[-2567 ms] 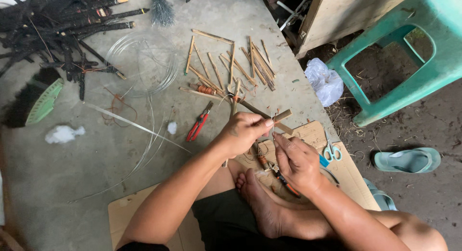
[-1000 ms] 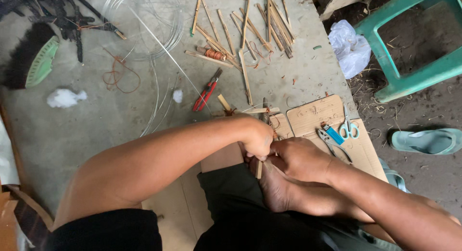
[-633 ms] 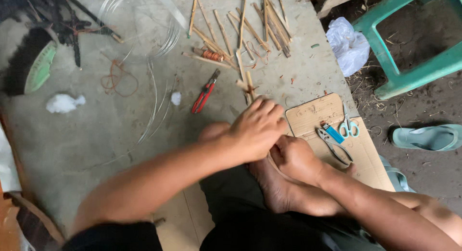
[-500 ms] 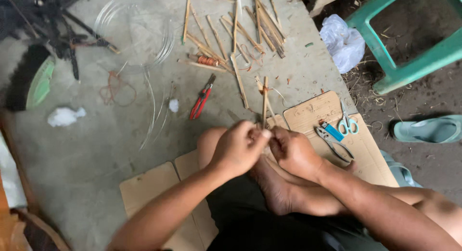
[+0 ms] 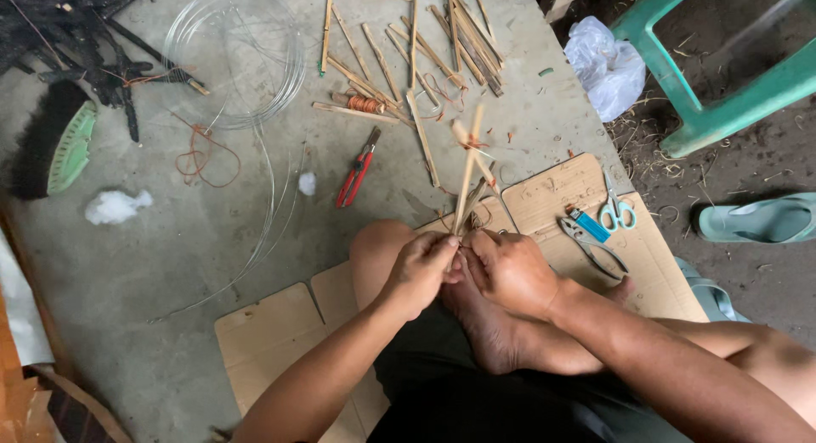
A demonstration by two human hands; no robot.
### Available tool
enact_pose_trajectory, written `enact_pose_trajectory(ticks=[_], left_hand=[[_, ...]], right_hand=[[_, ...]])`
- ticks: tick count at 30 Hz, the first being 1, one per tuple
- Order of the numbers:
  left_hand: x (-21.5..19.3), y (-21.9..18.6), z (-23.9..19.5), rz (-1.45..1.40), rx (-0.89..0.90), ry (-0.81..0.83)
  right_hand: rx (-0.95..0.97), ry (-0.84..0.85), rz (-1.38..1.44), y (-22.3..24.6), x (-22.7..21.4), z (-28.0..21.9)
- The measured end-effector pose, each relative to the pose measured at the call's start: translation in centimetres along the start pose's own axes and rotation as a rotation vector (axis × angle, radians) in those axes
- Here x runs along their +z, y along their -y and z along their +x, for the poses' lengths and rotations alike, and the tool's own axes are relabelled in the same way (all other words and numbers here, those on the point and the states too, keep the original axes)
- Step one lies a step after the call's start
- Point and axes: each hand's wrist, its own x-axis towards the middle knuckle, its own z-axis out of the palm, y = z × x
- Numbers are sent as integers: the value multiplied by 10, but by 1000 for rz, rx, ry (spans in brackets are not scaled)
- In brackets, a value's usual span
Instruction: The person assembles small bamboo frames by wrapping wire around intersecting sticks and securing them with pliers. They repeatedly pick up sticks, wrap wire, and tighten the joints using pliers, placing finished frames aside.
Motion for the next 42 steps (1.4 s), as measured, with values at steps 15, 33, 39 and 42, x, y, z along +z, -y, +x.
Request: enact_pose_trajectory(ticks=[15, 33, 39, 42], left_hand=[[-10, 2, 20, -63, -53, 13], [9, -29, 79, 79, -115, -80], [26, -19, 51, 313, -56, 35], [32, -22, 37, 473, -126, 73]], right_hand=[[358, 354, 656, -36, -15, 38], [-248, -80, -180, -45, -31, 36], [319, -688, 287, -86, -120, 56], [502, -357, 546, -105, -165, 75]])
